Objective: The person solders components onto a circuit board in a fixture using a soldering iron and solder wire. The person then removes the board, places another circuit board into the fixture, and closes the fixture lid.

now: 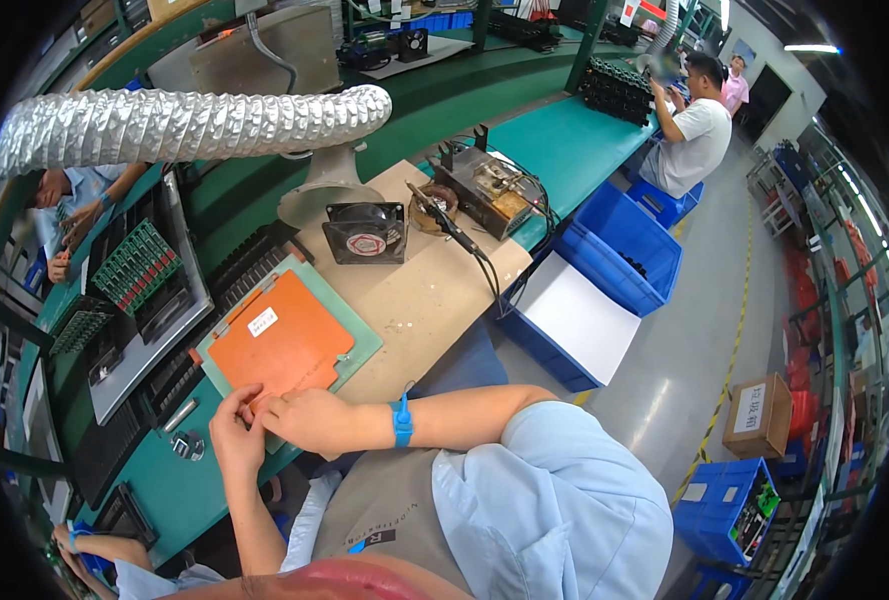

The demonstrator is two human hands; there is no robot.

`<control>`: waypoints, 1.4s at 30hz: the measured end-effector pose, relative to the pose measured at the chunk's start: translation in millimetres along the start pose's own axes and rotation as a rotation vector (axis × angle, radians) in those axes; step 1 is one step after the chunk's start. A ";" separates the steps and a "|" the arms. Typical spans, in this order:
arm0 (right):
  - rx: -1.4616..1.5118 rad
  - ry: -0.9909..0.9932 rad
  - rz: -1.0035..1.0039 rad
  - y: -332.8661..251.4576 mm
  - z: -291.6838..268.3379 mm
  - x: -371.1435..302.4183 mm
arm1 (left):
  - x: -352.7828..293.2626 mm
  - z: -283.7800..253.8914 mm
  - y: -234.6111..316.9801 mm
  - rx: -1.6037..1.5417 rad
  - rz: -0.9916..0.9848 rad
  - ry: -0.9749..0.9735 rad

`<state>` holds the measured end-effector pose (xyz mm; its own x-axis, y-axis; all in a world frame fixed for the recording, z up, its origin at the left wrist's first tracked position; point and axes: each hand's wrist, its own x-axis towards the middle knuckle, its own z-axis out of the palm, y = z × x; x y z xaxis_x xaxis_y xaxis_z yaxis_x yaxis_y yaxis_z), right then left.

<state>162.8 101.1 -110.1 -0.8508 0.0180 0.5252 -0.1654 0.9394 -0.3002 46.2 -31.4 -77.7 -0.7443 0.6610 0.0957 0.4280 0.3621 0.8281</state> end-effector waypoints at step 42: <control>-0.023 0.004 0.611 103.8 -49.4 -10.2 | -14.0 -1.4 -20.0 -0.099 -0.281 0.128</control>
<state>178.9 215.4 -107.2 -0.7868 0.5568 0.2664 0.3625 0.7661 -0.5308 47.4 -48.9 -94.8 -0.8875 0.4537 -0.0810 0.1490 0.4488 0.8811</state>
